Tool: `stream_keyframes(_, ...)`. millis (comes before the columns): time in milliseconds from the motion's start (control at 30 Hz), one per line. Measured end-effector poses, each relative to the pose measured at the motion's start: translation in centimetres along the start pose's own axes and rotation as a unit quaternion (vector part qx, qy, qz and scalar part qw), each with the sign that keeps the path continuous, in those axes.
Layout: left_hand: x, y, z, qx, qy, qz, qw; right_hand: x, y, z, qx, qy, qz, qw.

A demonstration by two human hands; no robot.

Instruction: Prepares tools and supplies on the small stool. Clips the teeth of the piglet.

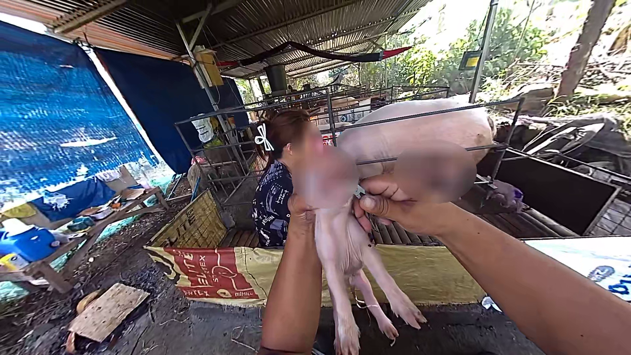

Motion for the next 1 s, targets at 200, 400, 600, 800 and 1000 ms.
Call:
stream_keyframes(200,-0.8,2.2,0.8,-0.022,-0.005,0.025,0.999,0.7,0.1,0.4,0.025,-0.029,0.03,0.999)
stream_keyframes(400,-0.5,0.5,-0.7,-0.056,0.016,0.022,0.998,1.5,-0.4,2.1,0.0,-0.047,0.065,0.997)
stream_keyframes(600,-0.9,0.5,0.1,-0.137,-0.012,0.096,0.986,6.8,-5.1,4.2,0.032,0.054,0.287,0.956)
stream_keyframes(800,-1.7,0.0,-0.4,-0.343,-0.02,0.15,0.927,19.0,-9.7,0.0,0.303,0.217,0.428,0.823)
stream_keyframes(1000,-0.5,-0.7,-0.7,-0.546,-0.055,0.127,0.827,35.2,-2.8,-0.2,0.39,0.496,0.369,0.683)
Point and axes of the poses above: each hand's wrist, its own x-axis away from the middle knuckle, its own y-axis out of the palm, z = x × y, the point moved 7 cm from there along -x, towards the middle knuckle, and after that the axes turned 5 degrees about x, right-handed, at the moved point
